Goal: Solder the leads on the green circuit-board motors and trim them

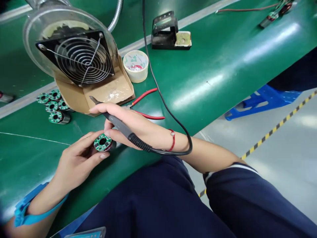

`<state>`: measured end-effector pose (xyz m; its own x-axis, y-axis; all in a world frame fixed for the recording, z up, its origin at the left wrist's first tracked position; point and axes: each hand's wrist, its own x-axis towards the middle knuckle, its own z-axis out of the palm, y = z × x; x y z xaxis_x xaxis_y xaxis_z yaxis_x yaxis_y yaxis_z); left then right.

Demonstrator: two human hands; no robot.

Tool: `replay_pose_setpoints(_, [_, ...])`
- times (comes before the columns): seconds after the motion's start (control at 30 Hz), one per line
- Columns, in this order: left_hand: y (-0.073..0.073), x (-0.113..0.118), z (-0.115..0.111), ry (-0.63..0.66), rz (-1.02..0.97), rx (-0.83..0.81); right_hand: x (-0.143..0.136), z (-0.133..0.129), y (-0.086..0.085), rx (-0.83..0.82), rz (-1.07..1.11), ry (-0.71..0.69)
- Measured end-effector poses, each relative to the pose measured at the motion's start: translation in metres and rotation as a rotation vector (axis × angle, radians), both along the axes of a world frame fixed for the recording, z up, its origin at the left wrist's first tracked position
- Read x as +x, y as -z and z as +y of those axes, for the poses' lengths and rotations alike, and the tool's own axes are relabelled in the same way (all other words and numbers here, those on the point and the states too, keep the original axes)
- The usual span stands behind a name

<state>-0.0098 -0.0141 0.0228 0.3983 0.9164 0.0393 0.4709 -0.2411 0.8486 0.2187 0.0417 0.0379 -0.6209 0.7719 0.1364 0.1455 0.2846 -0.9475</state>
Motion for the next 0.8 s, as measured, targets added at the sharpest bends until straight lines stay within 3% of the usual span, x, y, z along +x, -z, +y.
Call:
replay_pose_setpoints(0.37, [0.001, 0.002, -0.003, 0.046, 0.111, 0.178, -0.008, -0.001, -0.006, -0.118, 0.019, -0.043])
replay_pose_setpoints(0.6, [-0.001, 0.005, -0.003, 0.016, 0.165, 0.176, -0.012, -0.004, -0.001, -0.056, -0.049, -0.007])
replay_pose_setpoints(0.8, [-0.001, 0.005, -0.005, -0.021, 0.122, 0.103, -0.013, -0.007, 0.007, 0.043, 0.027, -0.010])
